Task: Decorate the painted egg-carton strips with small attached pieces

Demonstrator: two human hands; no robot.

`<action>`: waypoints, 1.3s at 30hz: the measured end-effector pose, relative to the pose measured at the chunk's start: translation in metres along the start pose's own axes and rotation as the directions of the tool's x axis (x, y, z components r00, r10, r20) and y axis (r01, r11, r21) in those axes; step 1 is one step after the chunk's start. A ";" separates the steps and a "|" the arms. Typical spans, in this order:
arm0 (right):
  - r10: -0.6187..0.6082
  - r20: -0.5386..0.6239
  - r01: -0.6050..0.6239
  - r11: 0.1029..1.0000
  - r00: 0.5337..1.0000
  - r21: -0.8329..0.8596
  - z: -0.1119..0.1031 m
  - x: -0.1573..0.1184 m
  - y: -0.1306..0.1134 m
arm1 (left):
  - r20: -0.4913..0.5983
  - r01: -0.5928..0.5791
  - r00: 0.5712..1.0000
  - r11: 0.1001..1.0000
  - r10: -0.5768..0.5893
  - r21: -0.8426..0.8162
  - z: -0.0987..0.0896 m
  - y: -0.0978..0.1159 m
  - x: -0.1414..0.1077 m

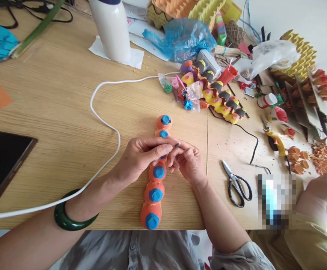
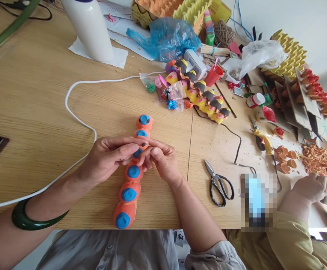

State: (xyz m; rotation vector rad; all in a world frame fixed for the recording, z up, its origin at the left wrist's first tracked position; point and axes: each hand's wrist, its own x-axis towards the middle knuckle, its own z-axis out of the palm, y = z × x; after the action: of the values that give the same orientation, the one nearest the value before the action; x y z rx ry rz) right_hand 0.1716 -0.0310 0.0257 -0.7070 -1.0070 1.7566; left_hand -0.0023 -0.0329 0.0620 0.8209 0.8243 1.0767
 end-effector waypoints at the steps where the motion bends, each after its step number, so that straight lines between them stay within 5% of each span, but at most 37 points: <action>1: 0.005 -0.007 -0.006 1.000 1.000 -0.006 0.000 0.000 0.000 | 0.013 0.009 1.000 1.000 -0.009 -0.013 0.001 0.000 0.000; 7: 0.034 -0.064 -0.040 0.995 0.997 -0.089 -0.001 -0.001 0.001 | 0.073 0.003 0.997 0.999 0.001 -0.047 0.002 0.000 0.001; 17: 0.017 -0.206 -0.064 0.972 0.978 -0.226 0.001 -0.001 0.001 | 0.005 -0.172 0.983 0.914 0.183 0.367 0.000 -0.004 -0.002; 22: 0.005 -0.202 -0.056 0.968 0.979 -0.244 0.003 -0.001 0.000 | -0.067 -0.122 0.985 0.920 0.157 0.373 -0.001 -0.004 0.000; 27: -0.010 -0.206 -0.048 0.960 0.978 -0.275 0.005 -0.001 -0.001 | -0.017 -0.157 0.984 0.902 0.179 0.402 0.002 -0.002 -0.002; 33: -0.197 -0.244 0.085 0.910 0.949 -0.405 0.005 -0.005 -0.002 | -0.149 0.009 0.989 0.979 0.021 0.203 0.000 -0.003 0.002; 39: -0.321 -0.017 0.239 0.739 0.947 -0.630 0.002 -0.008 -0.009 | -0.056 0.097 0.994 0.994 -0.095 0.044 -0.005 -0.004 0.007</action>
State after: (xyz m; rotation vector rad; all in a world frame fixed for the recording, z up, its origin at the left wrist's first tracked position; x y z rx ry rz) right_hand 0.1768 -0.0371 0.0351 -0.9960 -1.5437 1.0815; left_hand -0.0030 -0.0263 0.0552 0.7863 0.9278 1.0011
